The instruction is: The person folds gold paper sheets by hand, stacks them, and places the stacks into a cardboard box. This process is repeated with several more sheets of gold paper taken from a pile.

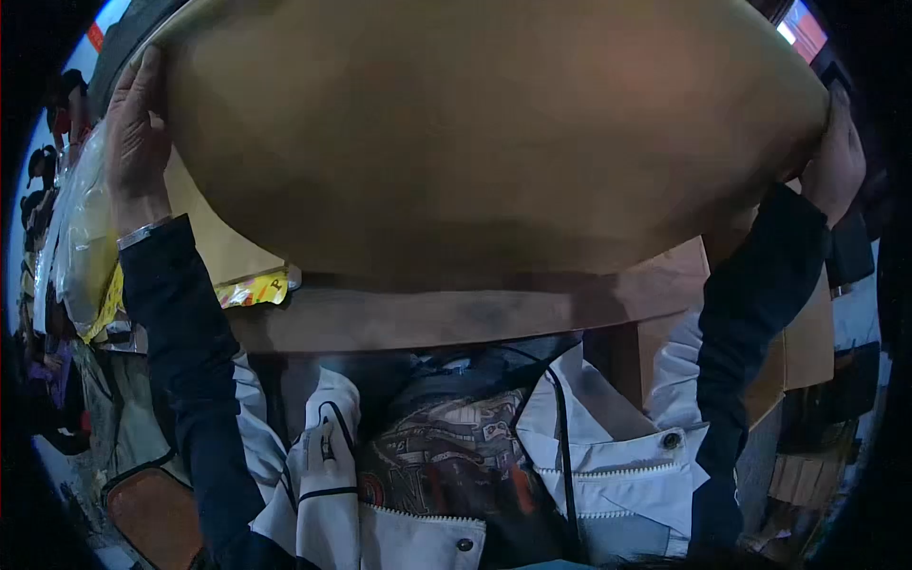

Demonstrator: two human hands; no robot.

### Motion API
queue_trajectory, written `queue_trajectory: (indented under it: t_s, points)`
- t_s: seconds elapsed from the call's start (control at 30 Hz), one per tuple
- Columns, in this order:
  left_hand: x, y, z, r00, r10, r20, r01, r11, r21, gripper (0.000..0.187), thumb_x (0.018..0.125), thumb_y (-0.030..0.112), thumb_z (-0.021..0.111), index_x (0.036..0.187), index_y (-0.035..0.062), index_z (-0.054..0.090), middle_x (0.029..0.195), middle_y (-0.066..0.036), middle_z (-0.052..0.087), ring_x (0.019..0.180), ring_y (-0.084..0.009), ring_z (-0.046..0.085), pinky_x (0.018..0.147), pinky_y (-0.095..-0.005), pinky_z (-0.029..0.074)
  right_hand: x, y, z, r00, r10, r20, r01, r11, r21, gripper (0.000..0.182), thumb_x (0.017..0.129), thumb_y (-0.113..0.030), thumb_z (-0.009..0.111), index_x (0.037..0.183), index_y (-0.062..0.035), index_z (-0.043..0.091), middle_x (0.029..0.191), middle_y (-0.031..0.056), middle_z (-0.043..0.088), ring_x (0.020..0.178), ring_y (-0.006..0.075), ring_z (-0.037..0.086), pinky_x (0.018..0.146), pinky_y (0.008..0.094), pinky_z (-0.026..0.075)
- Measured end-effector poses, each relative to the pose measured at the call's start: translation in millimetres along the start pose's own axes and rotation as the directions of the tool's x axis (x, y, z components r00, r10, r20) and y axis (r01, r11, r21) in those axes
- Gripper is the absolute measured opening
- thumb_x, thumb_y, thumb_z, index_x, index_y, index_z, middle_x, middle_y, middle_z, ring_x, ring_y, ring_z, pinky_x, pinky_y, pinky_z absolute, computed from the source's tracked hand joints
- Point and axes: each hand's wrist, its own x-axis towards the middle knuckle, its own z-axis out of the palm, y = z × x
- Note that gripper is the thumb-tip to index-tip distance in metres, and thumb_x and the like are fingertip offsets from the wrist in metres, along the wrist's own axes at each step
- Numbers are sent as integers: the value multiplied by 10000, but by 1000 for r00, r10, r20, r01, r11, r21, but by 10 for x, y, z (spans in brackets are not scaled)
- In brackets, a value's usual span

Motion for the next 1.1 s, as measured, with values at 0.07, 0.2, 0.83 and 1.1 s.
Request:
queue_trajectory:
  t_s: [0.07, 0.2, 0.83, 1.1]
  points:
    - [-24, -88, 120, 999, 5, 38, -9, 993, 114, 356, 937, 289, 589, 1183, 32, 595, 1121, -69, 640, 1071, -151, 586, 926, -284, 467, 59, 261, 215, 801, -516, 304, 595, 626, -504, 451, 903, -363, 622, 1146, 17, 623, 1048, 118, 649, 954, 187, 609, 825, 295, 479]
    - [24, -649, 256, 900, -396, 182, 430, 876, -219, 313, 920, 241, 610, 1149, 27, 605, 1093, -72, 650, 974, -159, 626, 842, -284, 513, 38, 1, 941, 860, 249, 446, -317, 945, 84, 583, 871, -517, 582, 1098, 16, 646, 1054, 143, 659, 931, 224, 619, 822, 345, 470]
    - [-652, -2859, 762, 401, -914, -65, 915, 403, -28, 364, 935, 273, 553, 1149, -20, 560, 1108, -149, 618, 978, -235, 606, 832, -348, 491, -2755, -231, 3148, 376, 372, 849, -641, 766, -52, 625, 896, -539, 483, 1039, 57, 607, 977, 185, 624, 866, 312, 592, 760, 374, 456]
    - [-640, -2977, 716, 332, -943, -27, 938, 334, -94, 442, 952, 318, 521, 1264, 5, 523, 1245, -153, 568, 1123, -248, 544, 959, -338, 418, -2701, -403, 1977, 2, 206, 979, -761, 635, -132, 386, 839, -406, 655, 763, -29, 621, 663, 19, 524, 588, 115, 470, 527, 290, 383]
